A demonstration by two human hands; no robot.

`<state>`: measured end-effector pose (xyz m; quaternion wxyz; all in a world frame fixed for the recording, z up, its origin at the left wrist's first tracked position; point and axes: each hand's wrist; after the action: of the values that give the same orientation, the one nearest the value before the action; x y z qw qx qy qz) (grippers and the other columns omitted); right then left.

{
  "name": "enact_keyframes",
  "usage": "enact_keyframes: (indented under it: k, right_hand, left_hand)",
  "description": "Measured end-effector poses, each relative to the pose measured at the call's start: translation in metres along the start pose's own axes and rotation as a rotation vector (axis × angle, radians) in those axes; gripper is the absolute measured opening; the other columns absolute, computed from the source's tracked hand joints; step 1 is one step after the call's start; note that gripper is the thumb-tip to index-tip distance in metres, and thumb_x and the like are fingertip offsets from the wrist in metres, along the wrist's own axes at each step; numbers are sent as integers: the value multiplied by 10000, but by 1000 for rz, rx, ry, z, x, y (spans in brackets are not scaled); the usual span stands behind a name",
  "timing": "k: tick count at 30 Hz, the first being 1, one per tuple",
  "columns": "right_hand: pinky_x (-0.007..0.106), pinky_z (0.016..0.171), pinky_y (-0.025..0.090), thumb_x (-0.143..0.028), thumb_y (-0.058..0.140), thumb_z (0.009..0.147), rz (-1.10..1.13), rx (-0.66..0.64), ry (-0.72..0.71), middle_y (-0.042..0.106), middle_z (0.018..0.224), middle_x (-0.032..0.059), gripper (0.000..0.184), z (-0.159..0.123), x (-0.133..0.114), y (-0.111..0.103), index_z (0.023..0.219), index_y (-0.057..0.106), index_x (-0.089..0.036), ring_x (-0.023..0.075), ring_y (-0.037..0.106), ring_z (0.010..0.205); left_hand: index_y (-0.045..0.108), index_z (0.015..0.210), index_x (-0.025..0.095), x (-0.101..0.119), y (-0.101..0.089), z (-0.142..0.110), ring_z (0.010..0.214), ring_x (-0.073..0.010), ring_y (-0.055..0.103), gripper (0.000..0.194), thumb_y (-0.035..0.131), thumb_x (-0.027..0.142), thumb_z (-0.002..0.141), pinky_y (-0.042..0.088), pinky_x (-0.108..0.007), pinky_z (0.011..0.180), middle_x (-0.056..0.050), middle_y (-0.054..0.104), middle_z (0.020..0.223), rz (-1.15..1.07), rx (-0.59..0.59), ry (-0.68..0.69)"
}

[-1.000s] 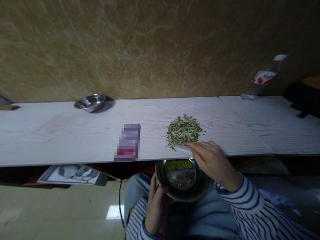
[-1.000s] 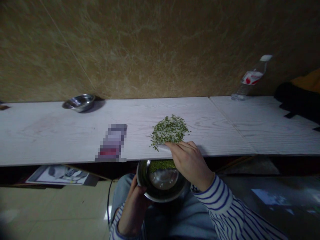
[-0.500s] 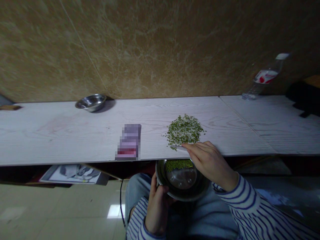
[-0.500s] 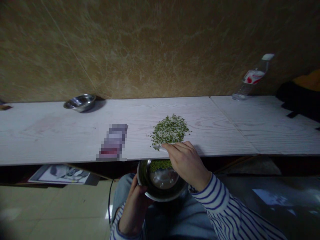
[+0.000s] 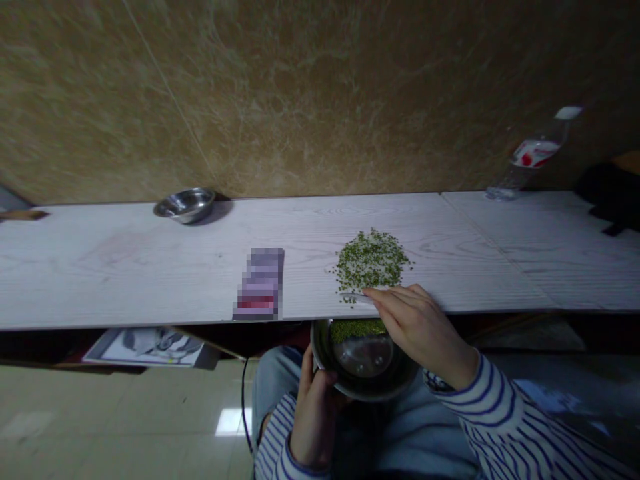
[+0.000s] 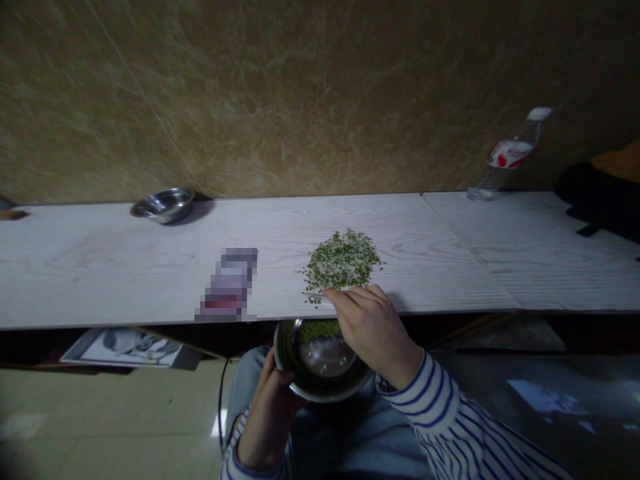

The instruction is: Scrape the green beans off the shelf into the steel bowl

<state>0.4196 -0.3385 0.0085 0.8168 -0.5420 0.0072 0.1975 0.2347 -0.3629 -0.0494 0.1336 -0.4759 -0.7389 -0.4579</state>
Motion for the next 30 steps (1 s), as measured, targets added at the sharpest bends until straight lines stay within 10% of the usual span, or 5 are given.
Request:
enact_keyframes:
  k: [30]
  right_hand:
    - [334,804,417,-101,468,889,18,-7,-35,703,1018,51,294,12,-11,8,1123,615,-202,164,621,915]
  left_hand:
    - [379,1392,295,11,-14,3,977,-239,600,705,575,200,722,506,-332,740,-78,610,1199,17,81,42]
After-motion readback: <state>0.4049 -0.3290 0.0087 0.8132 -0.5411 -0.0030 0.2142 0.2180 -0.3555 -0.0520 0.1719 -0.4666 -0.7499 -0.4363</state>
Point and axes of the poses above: each hand's wrist, its own z-axis towards the middle knuckle, its own y-axis out of the palm, x = y × z
